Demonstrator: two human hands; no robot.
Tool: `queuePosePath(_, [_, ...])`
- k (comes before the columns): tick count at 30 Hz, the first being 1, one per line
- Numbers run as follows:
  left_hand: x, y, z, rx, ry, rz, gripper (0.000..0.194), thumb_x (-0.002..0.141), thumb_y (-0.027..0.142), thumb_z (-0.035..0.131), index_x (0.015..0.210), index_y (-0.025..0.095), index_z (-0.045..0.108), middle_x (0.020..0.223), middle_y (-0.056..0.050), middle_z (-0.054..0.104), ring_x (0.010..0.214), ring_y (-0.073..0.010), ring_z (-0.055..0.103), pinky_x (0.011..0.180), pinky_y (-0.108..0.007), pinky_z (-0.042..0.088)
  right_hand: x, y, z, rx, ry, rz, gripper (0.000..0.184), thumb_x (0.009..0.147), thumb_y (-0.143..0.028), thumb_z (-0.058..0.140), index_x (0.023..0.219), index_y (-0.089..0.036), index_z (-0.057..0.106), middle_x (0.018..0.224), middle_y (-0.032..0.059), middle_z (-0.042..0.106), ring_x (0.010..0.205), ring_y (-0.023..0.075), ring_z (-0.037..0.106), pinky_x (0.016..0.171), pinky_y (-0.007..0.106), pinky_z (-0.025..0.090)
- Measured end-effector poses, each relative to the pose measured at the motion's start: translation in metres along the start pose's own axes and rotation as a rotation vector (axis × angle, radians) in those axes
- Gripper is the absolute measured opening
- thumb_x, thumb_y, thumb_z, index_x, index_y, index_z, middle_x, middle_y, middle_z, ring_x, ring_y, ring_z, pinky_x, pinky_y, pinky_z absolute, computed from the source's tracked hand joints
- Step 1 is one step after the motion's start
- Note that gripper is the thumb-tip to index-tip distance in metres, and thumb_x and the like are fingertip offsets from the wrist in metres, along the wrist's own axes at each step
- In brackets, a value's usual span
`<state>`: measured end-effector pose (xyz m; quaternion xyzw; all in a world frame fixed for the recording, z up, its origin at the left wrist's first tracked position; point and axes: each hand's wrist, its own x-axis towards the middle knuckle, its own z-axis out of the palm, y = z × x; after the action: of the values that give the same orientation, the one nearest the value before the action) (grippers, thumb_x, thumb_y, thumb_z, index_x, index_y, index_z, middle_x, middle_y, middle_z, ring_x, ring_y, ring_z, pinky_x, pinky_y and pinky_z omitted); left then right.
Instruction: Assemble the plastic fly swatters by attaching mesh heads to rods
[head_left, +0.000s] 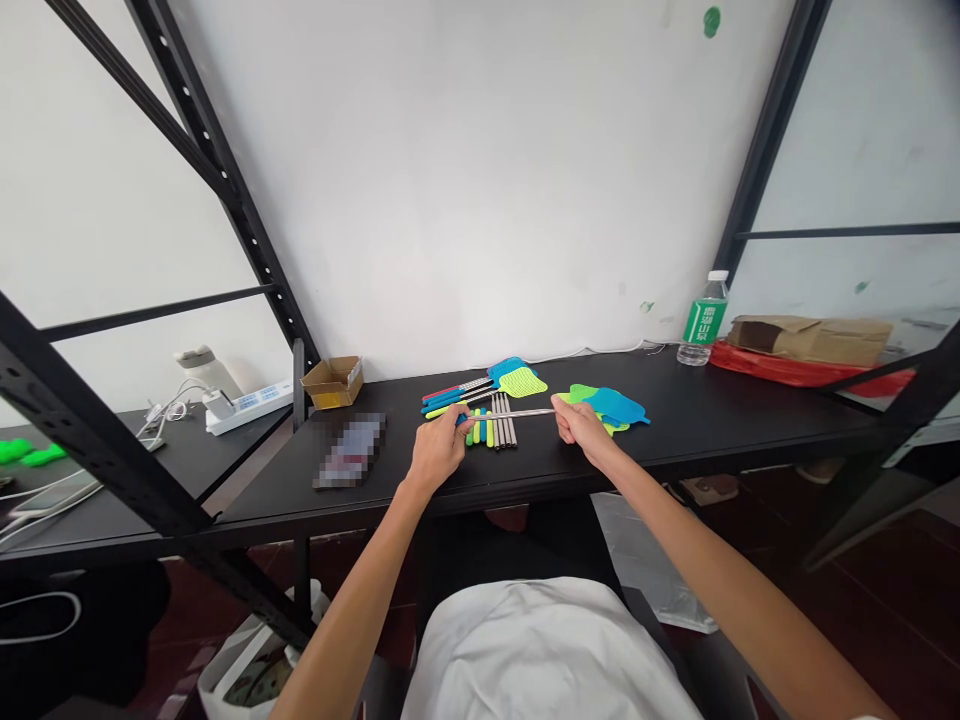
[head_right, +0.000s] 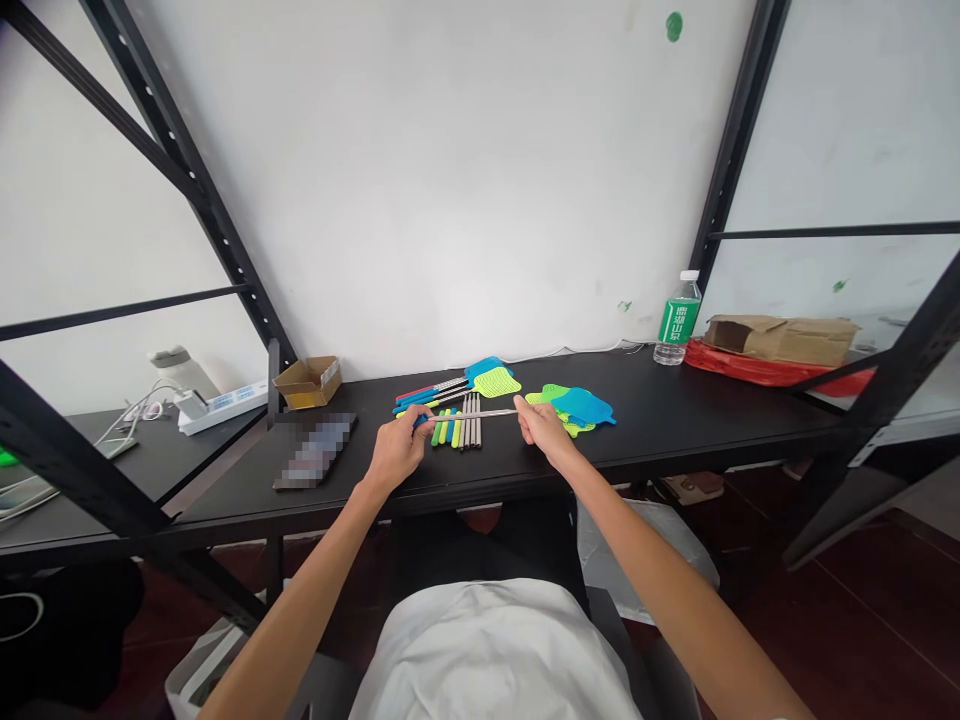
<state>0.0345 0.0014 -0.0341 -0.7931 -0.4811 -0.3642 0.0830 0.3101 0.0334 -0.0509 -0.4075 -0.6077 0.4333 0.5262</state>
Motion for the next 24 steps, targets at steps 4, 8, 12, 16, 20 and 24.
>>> queuePosePath(4, [-0.0008,0.0006,-0.0006,0.011,0.009,-0.011,0.024,0.101,0.040,0.038,0.107,0.023,0.054,0.069,0.002,0.064,0.059,-0.0169,0.060,0.056,-0.024,0.033,-0.0001,-0.0003,0.0007,0.014,0.011,0.000,0.060,0.089,-0.063,0.053,0.049,-0.023,0.033,0.039,-0.0038,0.033,0.041,0.0108,0.032,0.048,0.028,0.027])
queuePosePath(8, [-0.0007,0.0047,-0.0037,-0.025,-0.003,-0.006,0.025,0.101,0.040,0.039,0.108,0.022,0.054,0.065,0.003,0.061,0.055,-0.0154,0.056,0.056,-0.024,0.032,-0.0014,-0.0027,-0.0004,0.000,0.010,-0.019,0.058,0.090,-0.063,0.051,0.051,-0.022,0.039,0.040,-0.0027,0.038,0.044,0.0115,0.036,0.050,0.027,0.030])
queuePosePath(12, [0.0001,0.0085,-0.0066,-0.050,-0.035,-0.011,0.029,0.101,0.043,0.037,0.110,0.022,0.055,0.064,0.003,0.059,0.056,-0.0156,0.056,0.056,-0.024,0.032,-0.0013,-0.0026,-0.0013,0.071,-0.010,-0.033,0.054,0.088,-0.064,0.053,0.057,-0.021,0.046,0.047,-0.0019,0.045,0.046,0.0114,0.039,0.048,0.026,0.030])
queuePosePath(16, [0.0002,0.0094,-0.0080,-0.036,-0.045,0.001,0.034,0.101,0.045,0.036,0.103,0.020,0.059,0.067,0.000,0.062,0.061,-0.0167,0.059,0.058,-0.025,0.035,-0.0004,-0.0001,-0.0007,0.092,-0.023,-0.033,0.053,0.085,-0.068,0.054,0.063,-0.020,0.051,0.053,-0.0001,0.053,0.048,0.0120,0.044,0.046,0.026,0.032])
queuePosePath(20, [-0.0001,0.0087,-0.0088,-0.063,-0.055,-0.009,0.037,0.100,0.048,0.035,0.098,0.020,0.061,0.071,-0.002,0.065,0.062,-0.0167,0.061,0.059,-0.025,0.037,-0.0004,0.0009,-0.0001,0.058,-0.022,-0.052,0.053,0.083,-0.070,0.054,0.066,-0.020,0.055,0.057,0.0012,0.057,0.050,0.0121,0.047,0.047,0.025,0.035])
queuePosePath(24, [0.0002,0.0075,-0.0084,-0.097,-0.026,-0.057,0.037,0.101,0.048,0.034,0.107,0.021,0.059,0.069,0.000,0.064,0.059,-0.0153,0.060,0.060,-0.024,0.039,-0.0006,0.0005,0.0000,0.026,-0.031,-0.067,0.054,0.085,-0.069,0.053,0.064,-0.019,0.056,0.056,0.0014,0.057,0.049,0.0118,0.047,0.048,0.025,0.036])
